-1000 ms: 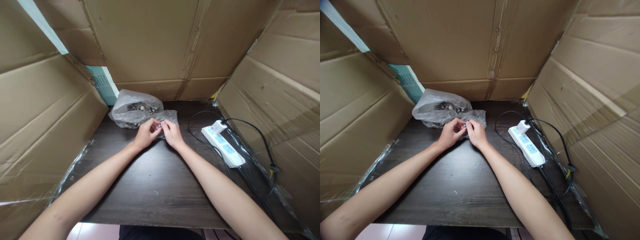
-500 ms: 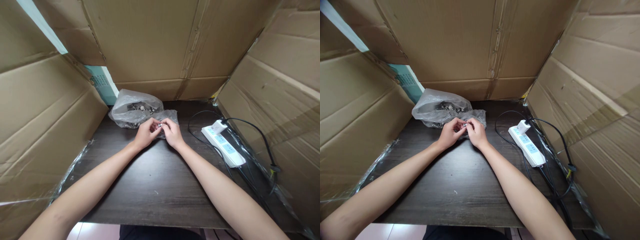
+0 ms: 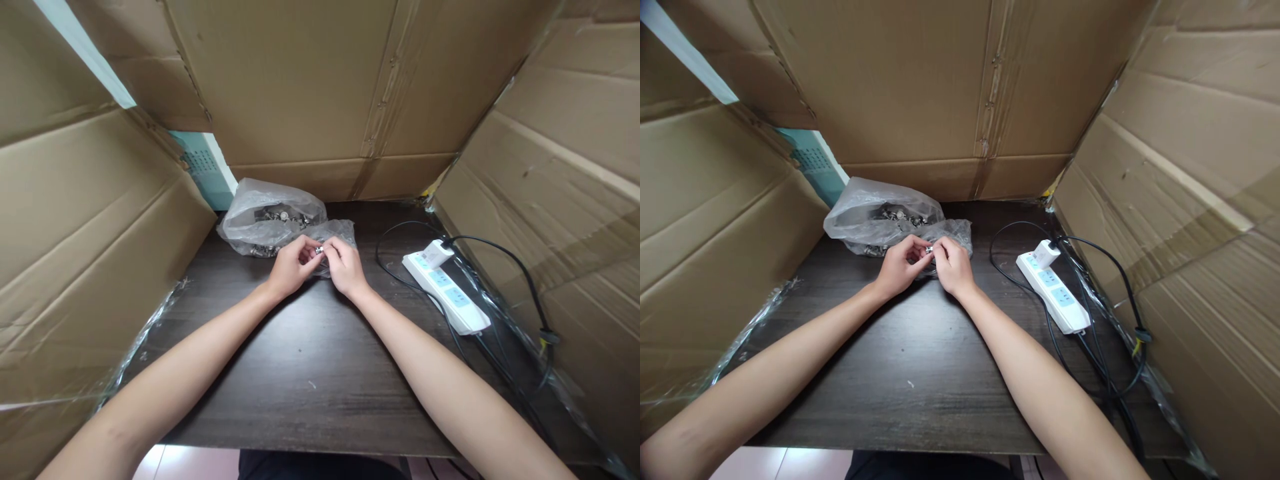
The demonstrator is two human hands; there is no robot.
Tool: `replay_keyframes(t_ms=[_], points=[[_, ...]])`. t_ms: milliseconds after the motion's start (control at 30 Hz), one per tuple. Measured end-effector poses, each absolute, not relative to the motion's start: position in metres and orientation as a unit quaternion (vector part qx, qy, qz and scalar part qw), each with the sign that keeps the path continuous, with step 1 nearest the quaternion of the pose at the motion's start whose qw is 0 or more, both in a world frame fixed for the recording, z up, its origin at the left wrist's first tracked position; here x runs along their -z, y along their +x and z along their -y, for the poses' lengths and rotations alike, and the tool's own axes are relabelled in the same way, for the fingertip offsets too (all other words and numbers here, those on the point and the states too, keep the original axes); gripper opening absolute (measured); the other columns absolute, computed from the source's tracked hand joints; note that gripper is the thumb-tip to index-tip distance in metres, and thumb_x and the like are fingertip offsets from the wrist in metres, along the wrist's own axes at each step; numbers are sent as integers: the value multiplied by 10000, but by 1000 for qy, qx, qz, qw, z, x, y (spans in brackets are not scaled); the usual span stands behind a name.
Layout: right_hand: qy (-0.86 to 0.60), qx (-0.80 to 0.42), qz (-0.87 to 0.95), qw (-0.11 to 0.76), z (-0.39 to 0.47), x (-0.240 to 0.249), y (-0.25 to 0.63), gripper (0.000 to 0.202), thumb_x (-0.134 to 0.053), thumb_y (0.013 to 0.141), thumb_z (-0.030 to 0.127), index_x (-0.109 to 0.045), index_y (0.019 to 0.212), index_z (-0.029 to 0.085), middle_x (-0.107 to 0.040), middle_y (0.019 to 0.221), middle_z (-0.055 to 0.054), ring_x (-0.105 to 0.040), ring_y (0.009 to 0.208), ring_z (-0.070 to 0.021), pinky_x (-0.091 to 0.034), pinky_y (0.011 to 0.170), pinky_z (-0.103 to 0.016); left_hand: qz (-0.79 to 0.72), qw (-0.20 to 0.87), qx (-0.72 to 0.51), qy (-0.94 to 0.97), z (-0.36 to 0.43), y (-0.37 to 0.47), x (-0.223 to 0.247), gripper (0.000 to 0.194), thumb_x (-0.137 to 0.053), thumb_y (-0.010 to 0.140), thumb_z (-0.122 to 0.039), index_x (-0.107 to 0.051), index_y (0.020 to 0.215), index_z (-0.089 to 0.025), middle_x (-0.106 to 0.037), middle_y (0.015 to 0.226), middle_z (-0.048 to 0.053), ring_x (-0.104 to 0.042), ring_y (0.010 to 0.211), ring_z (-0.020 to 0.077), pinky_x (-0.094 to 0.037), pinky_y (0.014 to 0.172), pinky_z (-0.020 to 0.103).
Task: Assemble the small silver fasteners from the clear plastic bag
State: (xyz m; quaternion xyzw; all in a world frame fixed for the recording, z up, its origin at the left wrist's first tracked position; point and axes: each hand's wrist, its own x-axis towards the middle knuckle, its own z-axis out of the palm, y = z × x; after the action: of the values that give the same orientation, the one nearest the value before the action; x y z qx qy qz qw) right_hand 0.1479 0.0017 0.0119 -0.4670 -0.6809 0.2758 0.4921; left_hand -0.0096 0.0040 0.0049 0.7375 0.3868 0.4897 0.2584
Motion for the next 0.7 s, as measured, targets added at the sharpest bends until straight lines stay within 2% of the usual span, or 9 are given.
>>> replay_keyframes(t_ms=[100, 233, 500, 700], points=[[-460, -283, 680, 496, -2, -12, 149, 155, -468, 880, 298, -560, 778, 225, -633, 800, -26, -559, 737, -183, -421, 713, -305, -391, 260, -490, 734, -4, -9, -5, 140, -675, 909, -298, -649, 979, -180, -662, 770, 2, -617, 667, 131, -500, 633, 236], [-456, -288, 684, 492, -3, -11, 149, 132, -479, 865, 298, -570, 803, 225, -649, 824, -31, -570, 737, -185, -438, 710, -308, -387, 269, -490, 733, -4, -9, -4, 147, -668, 909, -301, -651, 982, -175, -664, 777, 9, -617, 676, 132, -503, 632, 235], [-457, -291, 687, 485, -3, -13, 149, 219, -482, 910, 328, -537, 725, 225, -620, 742, -18, -551, 705, -176, -423, 711, -304, -386, 263, -490, 736, -4, -10, -4, 125, -664, 907, -269, -645, 987, -175, -664, 776, 5, -622, 677, 128, -511, 637, 231], [-471, -283, 686, 476, -3, -12, 147, 340, -458, 952, 402, -485, 662, 228, -539, 637, 5, -489, 628, -157, -363, 632, -292, -391, 260, -486, 737, -4, -9, -4, 135, -665, 910, -287, -641, 983, -177, -661, 772, 2, -617, 671, 125, -509, 636, 229]])
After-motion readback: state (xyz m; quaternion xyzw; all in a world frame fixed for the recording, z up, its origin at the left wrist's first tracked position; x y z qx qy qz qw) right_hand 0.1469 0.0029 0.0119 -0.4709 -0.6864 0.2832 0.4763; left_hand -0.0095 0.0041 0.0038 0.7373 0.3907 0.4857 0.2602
